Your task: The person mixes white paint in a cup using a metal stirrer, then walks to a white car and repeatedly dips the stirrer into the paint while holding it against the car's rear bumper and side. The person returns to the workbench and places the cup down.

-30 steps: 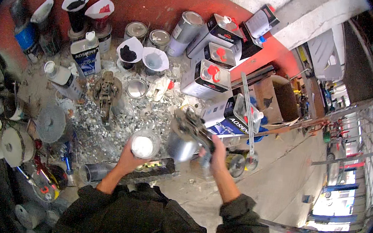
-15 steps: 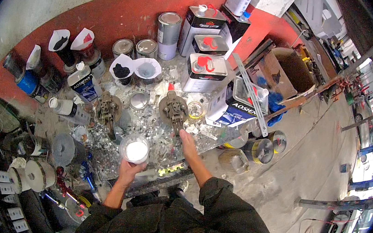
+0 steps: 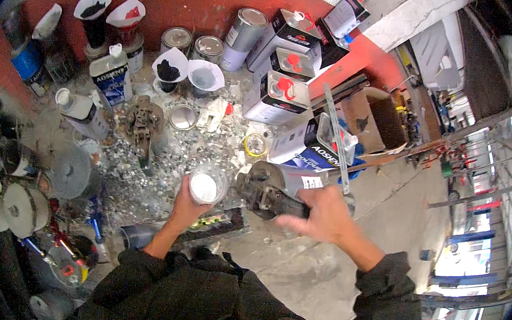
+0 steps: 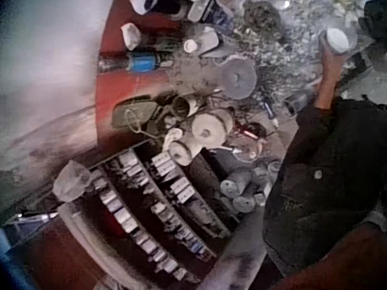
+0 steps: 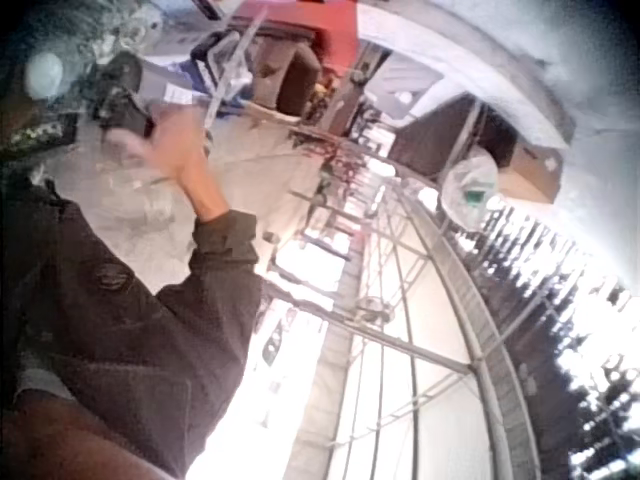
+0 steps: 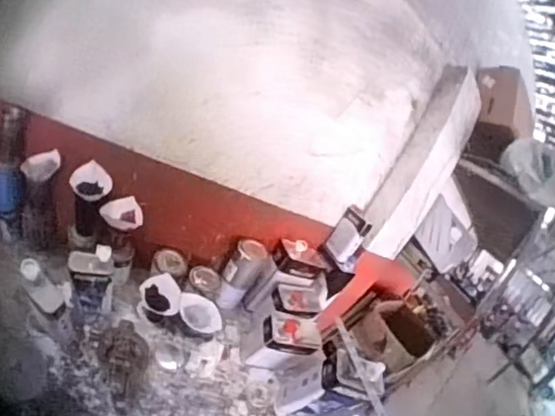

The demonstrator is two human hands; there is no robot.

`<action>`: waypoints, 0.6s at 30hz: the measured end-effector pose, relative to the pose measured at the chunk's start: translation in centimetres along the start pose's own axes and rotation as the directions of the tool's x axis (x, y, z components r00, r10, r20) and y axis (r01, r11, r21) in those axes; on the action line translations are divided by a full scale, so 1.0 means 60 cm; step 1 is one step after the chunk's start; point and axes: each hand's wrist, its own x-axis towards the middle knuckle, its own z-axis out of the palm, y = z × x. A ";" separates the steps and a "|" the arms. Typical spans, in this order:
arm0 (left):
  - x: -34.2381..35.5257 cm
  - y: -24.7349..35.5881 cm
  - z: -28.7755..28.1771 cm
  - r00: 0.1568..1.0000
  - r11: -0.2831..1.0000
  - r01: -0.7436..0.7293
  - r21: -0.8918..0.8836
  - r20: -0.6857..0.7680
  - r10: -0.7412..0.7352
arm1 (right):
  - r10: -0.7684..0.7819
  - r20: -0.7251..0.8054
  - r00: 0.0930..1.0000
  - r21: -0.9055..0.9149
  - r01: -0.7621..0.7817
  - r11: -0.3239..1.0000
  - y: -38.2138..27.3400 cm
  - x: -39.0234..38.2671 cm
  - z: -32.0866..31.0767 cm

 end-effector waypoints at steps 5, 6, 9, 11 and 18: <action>0.017 -0.044 0.051 0.992 0.992 -0.122 -0.029 -0.005 0.122 | -0.236 0.242 0.941 -0.293 0.303 0.907 -0.095 0.042 -0.100; 0.019 -0.037 0.062 0.990 0.990 -0.143 -0.012 -0.013 0.143 | -0.284 0.270 0.920 -0.324 0.364 0.873 -0.104 0.048 -0.108; 0.020 -0.001 0.079 0.986 0.986 -0.160 0.041 -0.026 0.162 | -0.359 0.340 0.869 -0.384 0.476 0.791 -0.118 0.059 -0.117; 0.021 0.012 0.084 0.981 0.981 -0.192 0.013 -0.021 0.192 | -0.361 0.396 0.845 -0.407 0.514 0.755 -0.125 0.064 -0.122; 0.020 0.021 0.083 0.970 0.970 -0.240 0.033 -0.040 0.241 | -0.397 0.445 0.803 -0.416 0.578 0.702 -0.150 0.073 -0.123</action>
